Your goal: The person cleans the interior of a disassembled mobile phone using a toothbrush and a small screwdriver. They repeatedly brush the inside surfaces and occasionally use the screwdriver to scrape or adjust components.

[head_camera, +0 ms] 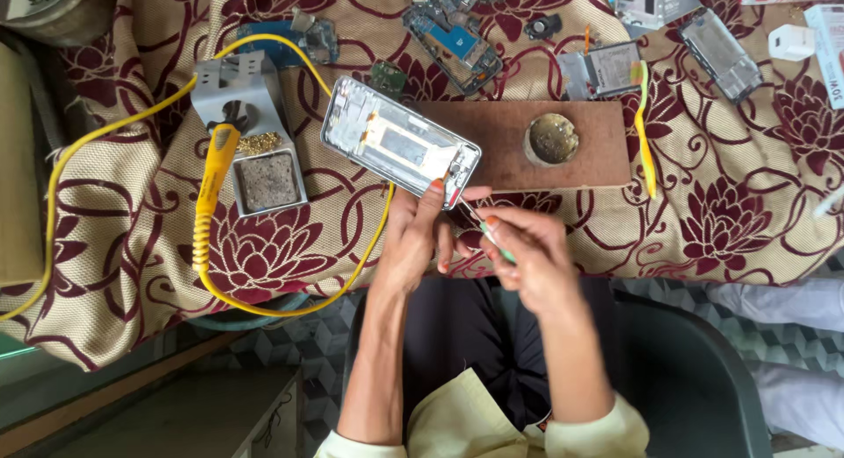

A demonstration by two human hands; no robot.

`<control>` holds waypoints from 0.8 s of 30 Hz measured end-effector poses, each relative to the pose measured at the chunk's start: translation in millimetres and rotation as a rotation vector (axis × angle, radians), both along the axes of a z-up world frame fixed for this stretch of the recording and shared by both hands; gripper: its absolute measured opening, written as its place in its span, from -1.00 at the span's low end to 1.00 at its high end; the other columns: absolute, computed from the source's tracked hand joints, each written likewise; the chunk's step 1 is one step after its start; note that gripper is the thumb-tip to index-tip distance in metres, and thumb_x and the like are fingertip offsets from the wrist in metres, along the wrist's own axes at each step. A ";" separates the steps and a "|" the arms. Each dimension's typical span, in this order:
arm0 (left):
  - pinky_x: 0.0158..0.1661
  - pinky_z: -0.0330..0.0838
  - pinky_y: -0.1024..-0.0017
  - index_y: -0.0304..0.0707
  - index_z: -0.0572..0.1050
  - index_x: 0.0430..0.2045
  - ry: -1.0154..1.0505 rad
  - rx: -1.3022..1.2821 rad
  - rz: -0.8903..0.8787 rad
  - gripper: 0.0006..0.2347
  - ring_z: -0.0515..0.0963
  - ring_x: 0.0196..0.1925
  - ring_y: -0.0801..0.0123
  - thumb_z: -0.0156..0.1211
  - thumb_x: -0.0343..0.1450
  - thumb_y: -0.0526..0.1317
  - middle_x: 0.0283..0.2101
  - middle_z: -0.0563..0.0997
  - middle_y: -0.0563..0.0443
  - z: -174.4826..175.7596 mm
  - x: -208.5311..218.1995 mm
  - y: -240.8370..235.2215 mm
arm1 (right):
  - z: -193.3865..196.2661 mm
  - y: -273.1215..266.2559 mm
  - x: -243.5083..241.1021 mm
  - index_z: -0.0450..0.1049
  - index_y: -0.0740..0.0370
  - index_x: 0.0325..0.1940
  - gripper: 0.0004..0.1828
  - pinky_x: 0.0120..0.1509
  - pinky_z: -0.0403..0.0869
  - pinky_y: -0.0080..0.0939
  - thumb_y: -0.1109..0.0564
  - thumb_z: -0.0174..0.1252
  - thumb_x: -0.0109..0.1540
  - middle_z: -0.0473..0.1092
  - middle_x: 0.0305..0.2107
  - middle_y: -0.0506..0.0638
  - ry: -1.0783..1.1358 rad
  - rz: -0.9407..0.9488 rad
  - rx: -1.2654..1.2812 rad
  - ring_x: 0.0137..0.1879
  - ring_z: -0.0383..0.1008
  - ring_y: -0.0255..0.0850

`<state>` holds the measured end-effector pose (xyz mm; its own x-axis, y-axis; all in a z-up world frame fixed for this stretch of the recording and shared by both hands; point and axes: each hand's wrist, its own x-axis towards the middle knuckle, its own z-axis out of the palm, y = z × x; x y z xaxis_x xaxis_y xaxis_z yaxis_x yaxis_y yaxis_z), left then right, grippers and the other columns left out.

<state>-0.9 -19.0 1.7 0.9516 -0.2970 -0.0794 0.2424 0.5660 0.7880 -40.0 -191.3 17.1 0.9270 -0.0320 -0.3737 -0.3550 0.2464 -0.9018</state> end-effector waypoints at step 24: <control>-0.62 0.47 0.51 -0.72 0.42 -0.14 0.118 -0.092 0.068 -0.54 0.22 -0.85 0.59 -0.31 0.65 -0.10 -0.09 0.67 -0.43 -4.9 -2.7 3.9 | -11.0 41.7 -27.1 0.56 0.38 0.10 -0.73 -0.20 0.47 -0.39 0.35 0.15 0.31 0.57 -0.33 0.05 -0.549 -0.055 -0.642 -0.30 0.52 -0.36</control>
